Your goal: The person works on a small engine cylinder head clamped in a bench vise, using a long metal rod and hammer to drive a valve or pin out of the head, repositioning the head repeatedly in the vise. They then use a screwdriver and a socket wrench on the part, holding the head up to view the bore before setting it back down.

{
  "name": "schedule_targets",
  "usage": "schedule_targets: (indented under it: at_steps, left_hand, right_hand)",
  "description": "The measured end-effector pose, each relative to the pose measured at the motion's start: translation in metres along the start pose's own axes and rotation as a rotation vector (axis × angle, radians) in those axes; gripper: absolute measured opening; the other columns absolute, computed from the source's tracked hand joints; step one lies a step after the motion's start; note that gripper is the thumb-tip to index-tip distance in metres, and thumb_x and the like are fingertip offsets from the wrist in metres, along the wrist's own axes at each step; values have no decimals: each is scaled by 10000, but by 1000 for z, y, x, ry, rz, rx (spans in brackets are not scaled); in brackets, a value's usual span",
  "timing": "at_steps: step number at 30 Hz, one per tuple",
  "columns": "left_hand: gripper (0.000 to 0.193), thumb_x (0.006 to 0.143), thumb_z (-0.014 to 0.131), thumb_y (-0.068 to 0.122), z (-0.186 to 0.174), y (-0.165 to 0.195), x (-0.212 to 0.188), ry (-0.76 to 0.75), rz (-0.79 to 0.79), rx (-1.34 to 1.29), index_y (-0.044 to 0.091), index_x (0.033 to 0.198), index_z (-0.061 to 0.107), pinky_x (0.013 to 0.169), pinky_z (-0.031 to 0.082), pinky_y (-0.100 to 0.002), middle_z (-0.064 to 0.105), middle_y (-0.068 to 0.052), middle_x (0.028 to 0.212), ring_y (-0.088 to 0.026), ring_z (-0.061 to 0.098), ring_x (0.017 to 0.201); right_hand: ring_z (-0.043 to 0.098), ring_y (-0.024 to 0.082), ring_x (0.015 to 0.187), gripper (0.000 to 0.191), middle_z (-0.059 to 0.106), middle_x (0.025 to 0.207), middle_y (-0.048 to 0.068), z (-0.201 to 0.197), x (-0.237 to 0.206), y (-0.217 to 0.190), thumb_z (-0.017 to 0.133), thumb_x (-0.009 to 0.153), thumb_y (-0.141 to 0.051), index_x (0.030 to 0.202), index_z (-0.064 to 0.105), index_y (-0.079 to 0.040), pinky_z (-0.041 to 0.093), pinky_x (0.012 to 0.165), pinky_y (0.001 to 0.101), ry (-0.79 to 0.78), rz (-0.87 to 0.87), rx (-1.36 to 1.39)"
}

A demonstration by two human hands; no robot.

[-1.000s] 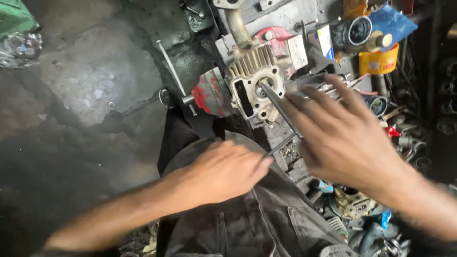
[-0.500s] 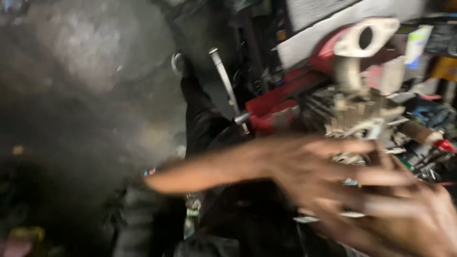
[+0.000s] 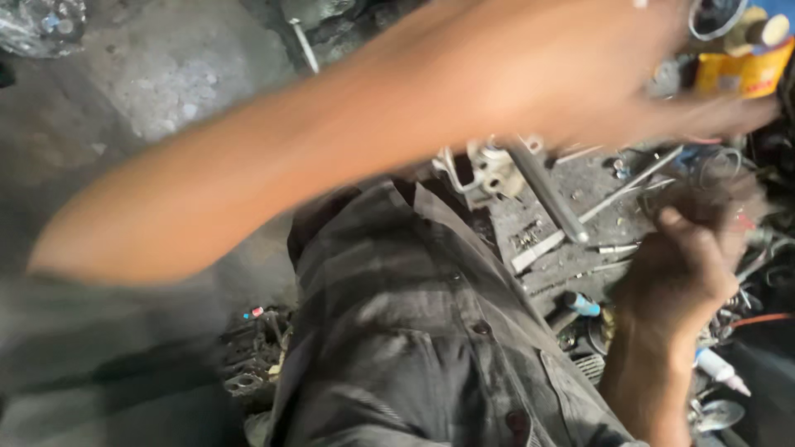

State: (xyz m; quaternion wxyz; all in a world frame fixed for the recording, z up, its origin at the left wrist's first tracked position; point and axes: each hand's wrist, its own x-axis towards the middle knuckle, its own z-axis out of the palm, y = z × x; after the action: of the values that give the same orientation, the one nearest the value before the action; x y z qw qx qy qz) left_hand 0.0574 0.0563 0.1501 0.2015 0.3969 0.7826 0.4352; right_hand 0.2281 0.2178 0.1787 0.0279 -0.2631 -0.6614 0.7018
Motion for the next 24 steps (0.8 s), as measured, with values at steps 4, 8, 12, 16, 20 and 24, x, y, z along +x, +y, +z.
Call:
schedule_targets:
  at_steps: [4,8,12,16,20,24]
  left_hand:
    - [637,1112,359,380,26,40,-110,-406,-47,49,26,705,699,522,570,-455,643,-149,583,-313,703,526]
    - [430,1046,484,306,47,34,-164,-207,-155,-240,24,798,694,559,533,-489,670,-170,668,-387,684,613]
    - [388,1039,501,297,68,17,-191,-75,-272,-541,68,807,712,734,570,-420,743,-111,744,-318,750,737]
    - [355,993,653,370,115,-3,-195,347,-58,-513,73,1187,639,874,570,-433,709,-112,1038,-338,718,985]
    - [540,980,799,457,112,-42,-171,734,303,-326,91,1308,577,881,543,-421,653,-48,1172,-258,645,1079]
    - [391,1051,707,461,47,-80,-120,774,794,34,192,1296,563,895,520,-400,573,-59,1285,-238,592,1149]
  right_hand:
    - [661,319,1032,501,702,971,158,3,8,-50,630,703,-148,1178,628,8,461,1021,590,-303,-697,-1018]
    - [730,235,950,506,724,894,94,37,12,-65,594,774,-181,1248,663,-15,535,1010,595,-803,-1149,-1828]
    - [673,189,579,515,722,931,208,71,17,-50,530,924,-94,1381,568,141,539,528,368,-976,-705,-2051]
    - [657,177,464,580,669,1091,319,90,24,-42,541,907,-111,1385,500,216,443,274,265,-1100,-544,-2160]
    - [652,193,518,571,656,1152,324,99,21,-38,557,892,-116,1364,498,200,428,306,253,-1130,-193,-2115]
    - [644,193,606,531,663,1179,284,112,21,-28,566,880,-99,1346,511,149,430,399,259,-864,304,-1614]
